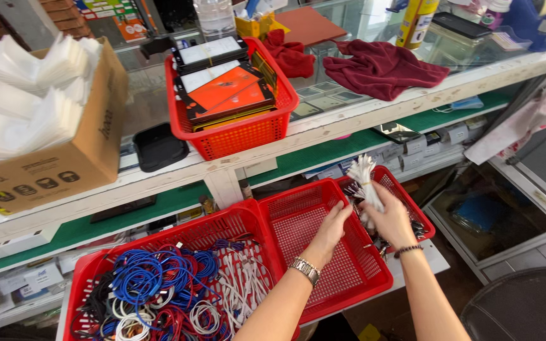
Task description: The person sorts charging cables in a red basket, gathering white cables into a bundle and placing the bundle into an adjacent basket. They briefly rearrange orange phone boxes in a basket on the counter, then coil blue cables and place the coiled cables into another basket.
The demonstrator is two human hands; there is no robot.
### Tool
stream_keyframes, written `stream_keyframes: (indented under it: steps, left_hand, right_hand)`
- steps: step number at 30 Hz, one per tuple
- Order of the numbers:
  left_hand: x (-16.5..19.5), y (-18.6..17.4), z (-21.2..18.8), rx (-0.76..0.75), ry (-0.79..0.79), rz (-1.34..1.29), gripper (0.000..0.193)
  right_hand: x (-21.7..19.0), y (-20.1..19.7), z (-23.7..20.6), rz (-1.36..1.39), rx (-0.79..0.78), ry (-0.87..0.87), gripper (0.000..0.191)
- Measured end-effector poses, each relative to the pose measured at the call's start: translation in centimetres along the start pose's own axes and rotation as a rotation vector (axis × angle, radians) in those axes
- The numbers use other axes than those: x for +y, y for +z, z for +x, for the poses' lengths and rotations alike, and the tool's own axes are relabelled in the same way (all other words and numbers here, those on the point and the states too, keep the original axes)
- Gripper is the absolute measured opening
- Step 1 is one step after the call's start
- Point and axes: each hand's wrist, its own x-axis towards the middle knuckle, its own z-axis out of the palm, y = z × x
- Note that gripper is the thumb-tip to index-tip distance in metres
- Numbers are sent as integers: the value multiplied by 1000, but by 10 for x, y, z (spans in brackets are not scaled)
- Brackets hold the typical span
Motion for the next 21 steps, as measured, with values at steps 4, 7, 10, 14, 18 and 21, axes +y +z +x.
stream_keyframes:
  steps: [4, 7, 10, 14, 18, 21]
  left_hand:
    - [-20, 2, 3, -1, -168, 178, 73]
    - [-32, -9, 4, 12, -129, 212, 70]
    - [-30, -28, -4, 55, -144, 201, 65]
    - [-4, -54, -24, 127, -20, 93, 47]
    - [16, -86, -49, 271, 169, -90, 34]
    - [17, -129, -69, 458, 276, -103, 33]
  right_hand:
    - [25, 3, 19, -710, 51, 9, 57]
    - [47, 34, 27, -1065, -267, 51, 49]
    - [61, 58, 30, -923, -306, 143, 62]
    - [51, 66, 29, -774, -70, 56, 52]
    - [-7, 76, 20, -425, -50, -350, 45]
    - [-62, 102, 3, -177, -237, -565, 37]
